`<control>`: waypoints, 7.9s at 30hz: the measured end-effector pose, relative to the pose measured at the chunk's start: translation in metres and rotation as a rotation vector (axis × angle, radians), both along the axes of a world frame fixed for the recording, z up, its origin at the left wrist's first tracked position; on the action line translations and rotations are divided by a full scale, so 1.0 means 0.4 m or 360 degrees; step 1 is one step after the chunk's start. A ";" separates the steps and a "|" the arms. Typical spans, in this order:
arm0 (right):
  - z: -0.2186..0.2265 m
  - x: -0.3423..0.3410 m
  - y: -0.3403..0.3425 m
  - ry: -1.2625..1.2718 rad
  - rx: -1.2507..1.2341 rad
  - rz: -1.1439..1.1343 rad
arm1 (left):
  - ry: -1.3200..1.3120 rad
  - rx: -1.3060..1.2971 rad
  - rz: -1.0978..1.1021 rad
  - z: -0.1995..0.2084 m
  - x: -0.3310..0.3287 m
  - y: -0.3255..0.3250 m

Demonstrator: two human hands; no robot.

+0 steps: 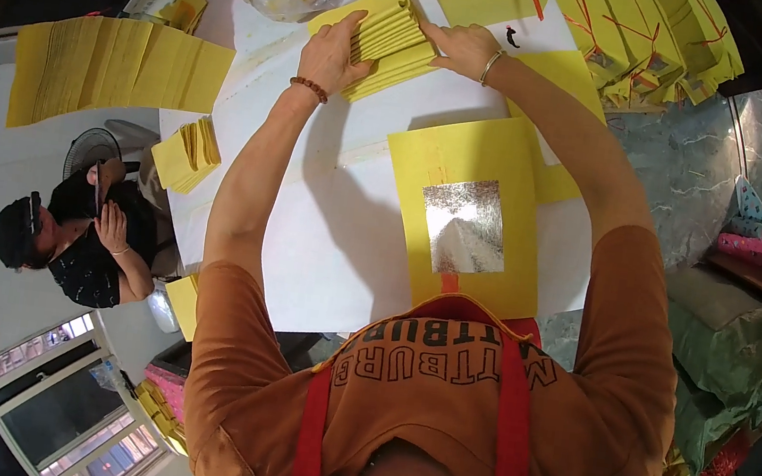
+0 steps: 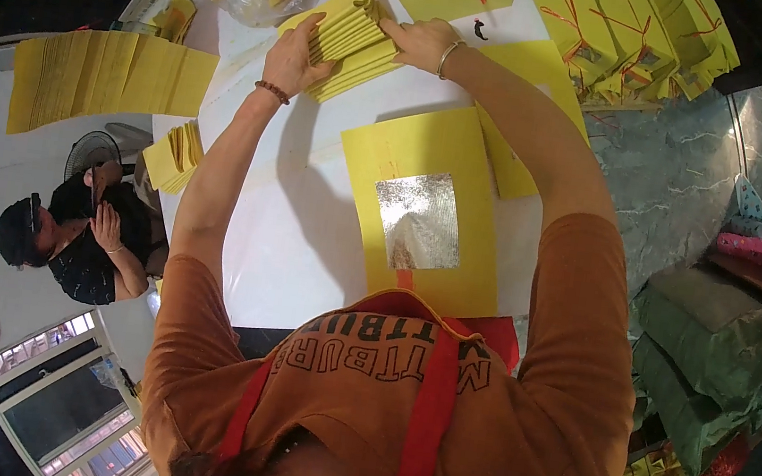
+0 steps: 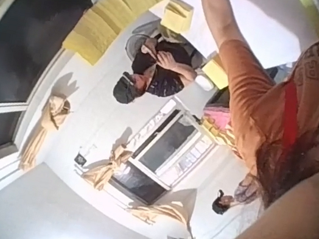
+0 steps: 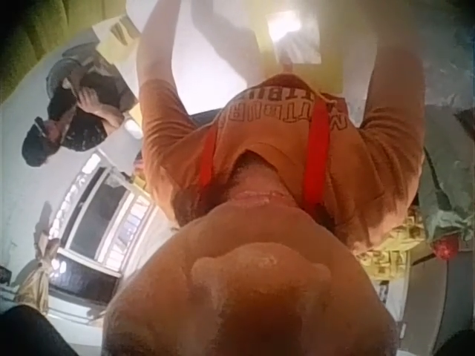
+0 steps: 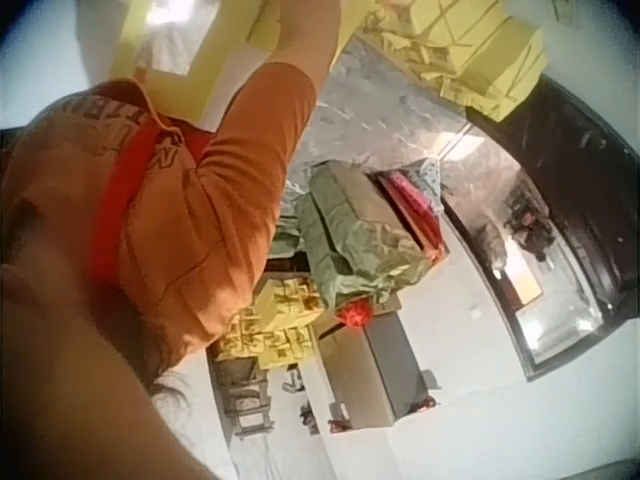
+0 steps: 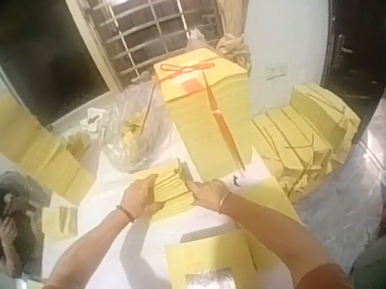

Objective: Folding and stacking sheets of yellow joss paper on a work table.

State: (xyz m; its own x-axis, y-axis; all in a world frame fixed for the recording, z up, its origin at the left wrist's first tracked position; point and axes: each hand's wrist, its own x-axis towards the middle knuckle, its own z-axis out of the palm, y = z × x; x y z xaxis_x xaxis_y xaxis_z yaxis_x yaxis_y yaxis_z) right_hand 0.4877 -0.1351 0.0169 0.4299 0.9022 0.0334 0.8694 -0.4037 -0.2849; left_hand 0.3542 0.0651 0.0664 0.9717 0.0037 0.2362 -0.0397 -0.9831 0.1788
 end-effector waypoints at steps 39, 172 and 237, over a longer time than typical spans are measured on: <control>0.035 -0.020 0.034 0.2101 0.0297 -0.0781 | -0.0263 0.0129 -0.0155 -0.034 0.000 -0.007; 0.134 -0.118 0.126 0.2804 0.0052 -0.0629 | -0.0393 0.0123 0.0044 -0.073 -0.258 -0.154; -0.106 -0.027 -0.061 -0.0379 -0.0050 0.0697 | 0.0005 0.0194 0.0071 -0.223 -0.098 -0.113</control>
